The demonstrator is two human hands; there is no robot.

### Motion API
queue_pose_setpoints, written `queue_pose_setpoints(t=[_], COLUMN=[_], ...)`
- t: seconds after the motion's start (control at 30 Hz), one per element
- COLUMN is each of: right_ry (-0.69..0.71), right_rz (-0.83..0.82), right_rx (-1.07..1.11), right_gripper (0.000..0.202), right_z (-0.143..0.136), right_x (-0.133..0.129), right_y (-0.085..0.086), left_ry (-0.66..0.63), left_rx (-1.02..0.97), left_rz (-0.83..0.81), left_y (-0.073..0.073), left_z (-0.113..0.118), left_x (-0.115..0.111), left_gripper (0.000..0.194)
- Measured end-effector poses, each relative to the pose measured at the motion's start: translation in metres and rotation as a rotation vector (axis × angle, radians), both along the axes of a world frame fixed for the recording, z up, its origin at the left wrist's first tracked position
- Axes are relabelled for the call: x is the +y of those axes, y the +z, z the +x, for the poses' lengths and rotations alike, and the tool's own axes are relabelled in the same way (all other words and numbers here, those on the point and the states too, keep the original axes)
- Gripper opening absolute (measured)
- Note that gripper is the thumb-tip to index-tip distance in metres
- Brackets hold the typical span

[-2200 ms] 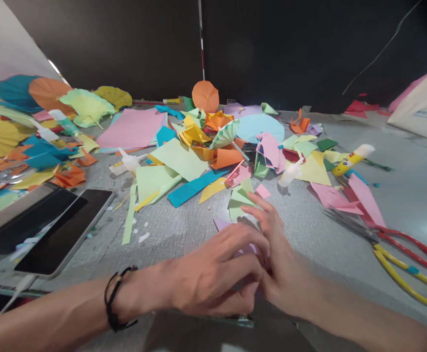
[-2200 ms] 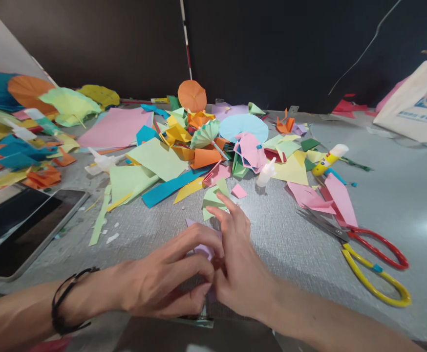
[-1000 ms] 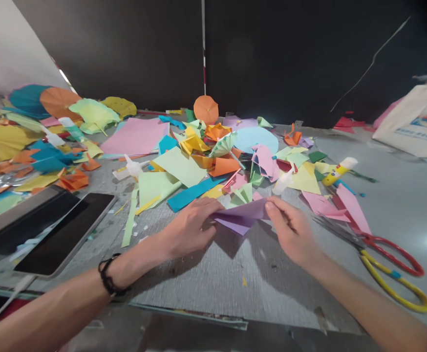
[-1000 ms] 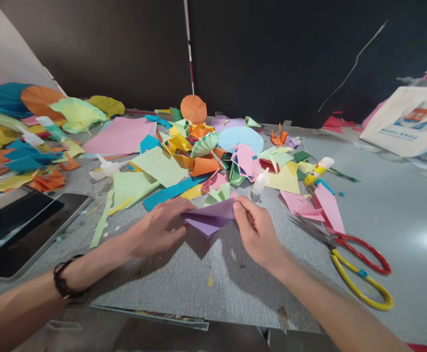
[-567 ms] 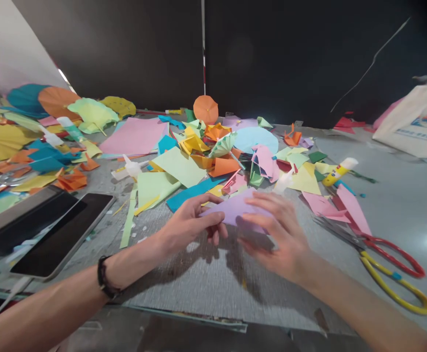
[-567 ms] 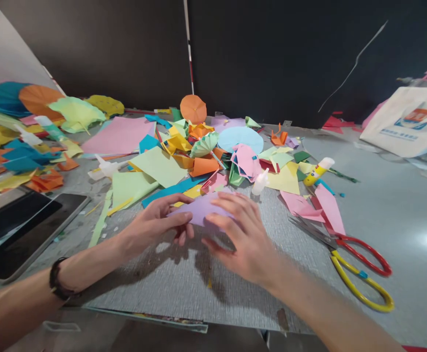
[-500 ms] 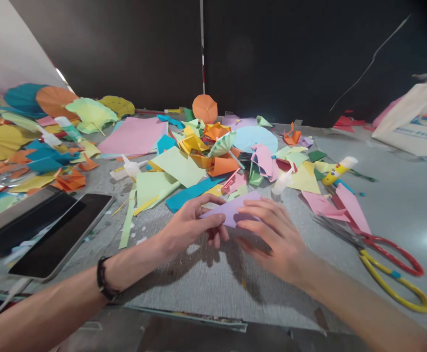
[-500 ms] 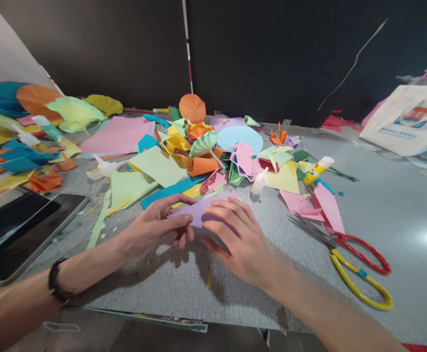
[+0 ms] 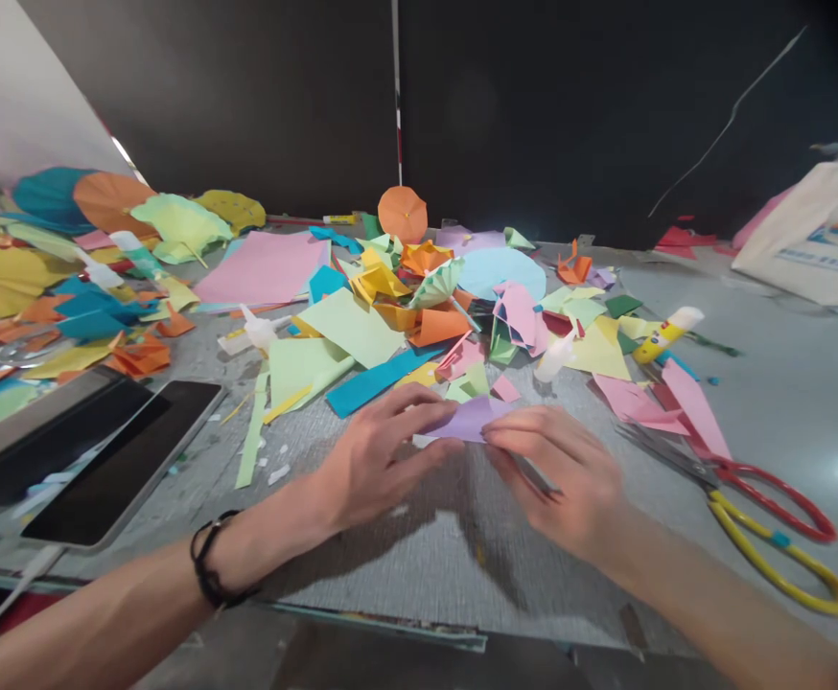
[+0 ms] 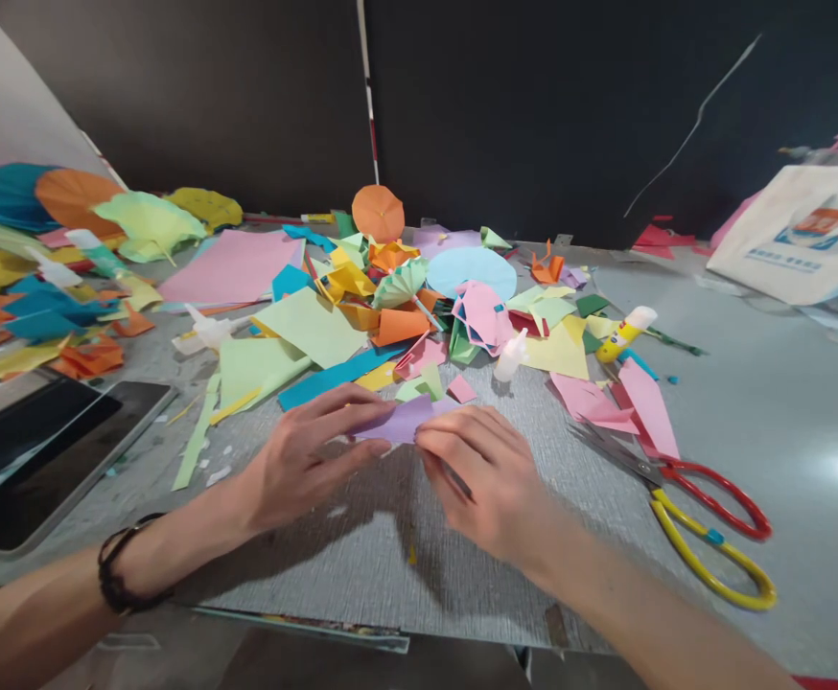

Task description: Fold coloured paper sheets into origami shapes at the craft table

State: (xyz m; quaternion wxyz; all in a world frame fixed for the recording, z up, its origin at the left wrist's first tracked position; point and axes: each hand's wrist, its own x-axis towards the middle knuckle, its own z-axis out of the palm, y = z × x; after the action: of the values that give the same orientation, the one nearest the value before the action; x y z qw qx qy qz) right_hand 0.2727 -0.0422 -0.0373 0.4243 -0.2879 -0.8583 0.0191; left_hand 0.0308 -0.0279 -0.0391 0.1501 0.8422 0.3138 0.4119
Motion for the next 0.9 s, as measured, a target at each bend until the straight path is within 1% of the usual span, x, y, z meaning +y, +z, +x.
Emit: queue_pose_setpoints(t=[0.1,0.23,0.37,0.53,0.7,0.8,0.9], right_ry=[-0.003,0.014,0.031,0.021,0.056,0.044,0.028], right_rz=[0.065,0.072,0.121,0.188,0.143,0.146,0.126], right_rx=[-0.046,-0.1,-0.151,-0.244,-0.269,-0.244,-0.217], right_gripper=[0.029,0.033,0.034,0.025,0.017,0.014,0.011], right_z=[0.001,0.002,-0.001,-0.009,-0.015,-0.016,-0.015], right_x=[0.0,-0.001,-0.007,-0.018,-0.021,-0.022,-0.023], right_y=[-0.001,-0.002,0.002,0.008,0.009,0.009,0.008], left_ry=[0.013,-0.046,-0.051,-0.061,-0.12,-0.138,-0.143], left_rx=[0.025,0.05,0.091,0.155,0.239,0.231,0.217], left_rz=[0.156,0.279,0.316,0.363,0.395,0.4,0.411], left_y=[0.001,0.003,0.003,0.004,-0.001,-0.002,0.0], left_z=[0.0,0.002,0.003,0.007,0.01,0.011,0.013], left_x=[-0.001,-0.004,-0.008,-0.015,-0.017,-0.016,-0.015], left_gripper=[0.02,0.017,0.012,0.011,0.016,0.018,0.019])
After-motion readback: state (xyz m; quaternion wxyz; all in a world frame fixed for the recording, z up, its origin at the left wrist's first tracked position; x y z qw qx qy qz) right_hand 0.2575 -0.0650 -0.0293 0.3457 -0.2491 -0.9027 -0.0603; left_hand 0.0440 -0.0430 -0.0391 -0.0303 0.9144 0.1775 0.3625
